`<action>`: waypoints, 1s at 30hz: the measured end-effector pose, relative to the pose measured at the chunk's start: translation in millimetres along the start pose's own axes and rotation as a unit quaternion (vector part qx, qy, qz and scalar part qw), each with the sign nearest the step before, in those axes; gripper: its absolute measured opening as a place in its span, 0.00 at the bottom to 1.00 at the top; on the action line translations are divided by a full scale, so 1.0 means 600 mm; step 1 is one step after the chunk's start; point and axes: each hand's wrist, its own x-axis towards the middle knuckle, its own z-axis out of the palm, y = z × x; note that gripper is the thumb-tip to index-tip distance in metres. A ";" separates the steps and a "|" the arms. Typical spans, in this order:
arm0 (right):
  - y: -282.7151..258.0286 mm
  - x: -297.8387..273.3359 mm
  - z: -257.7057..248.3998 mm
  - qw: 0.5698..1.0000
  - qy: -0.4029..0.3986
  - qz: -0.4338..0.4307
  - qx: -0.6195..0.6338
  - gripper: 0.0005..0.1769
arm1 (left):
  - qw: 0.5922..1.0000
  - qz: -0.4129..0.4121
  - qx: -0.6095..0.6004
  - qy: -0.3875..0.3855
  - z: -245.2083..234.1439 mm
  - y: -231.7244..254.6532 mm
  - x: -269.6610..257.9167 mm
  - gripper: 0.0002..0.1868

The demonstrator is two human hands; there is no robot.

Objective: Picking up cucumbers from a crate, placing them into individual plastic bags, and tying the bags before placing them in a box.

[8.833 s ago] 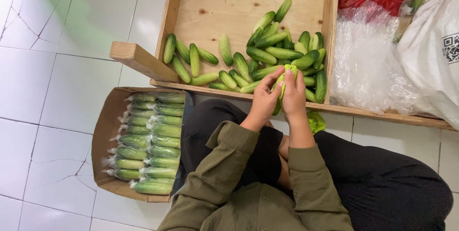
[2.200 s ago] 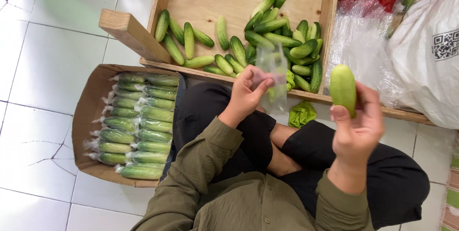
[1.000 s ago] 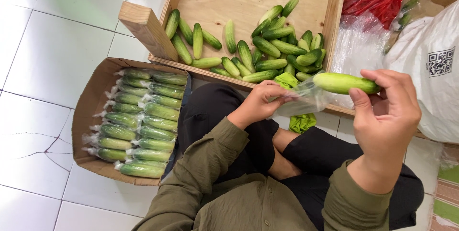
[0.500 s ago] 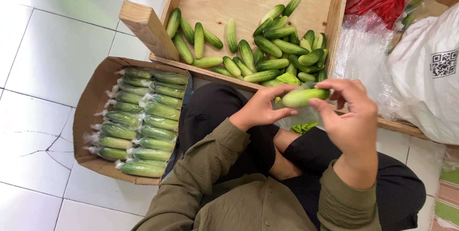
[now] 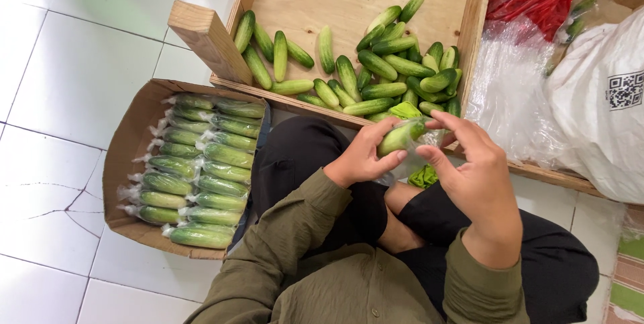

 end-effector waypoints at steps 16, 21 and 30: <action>-0.044 0.013 -0.020 0.978 0.089 -0.176 0.070 0.05 | 0.997 0.028 -0.076 -0.003 0.005 0.005 -0.003 0.18; -0.067 -0.007 -0.061 0.986 0.104 -0.115 0.069 0.04 | 0.983 -0.058 0.067 -0.158 0.010 0.029 0.005 0.34; 0.036 -0.003 -0.014 0.961 0.201 0.035 0.188 0.24 | 0.995 -0.086 0.028 0.028 0.016 0.012 -0.006 0.10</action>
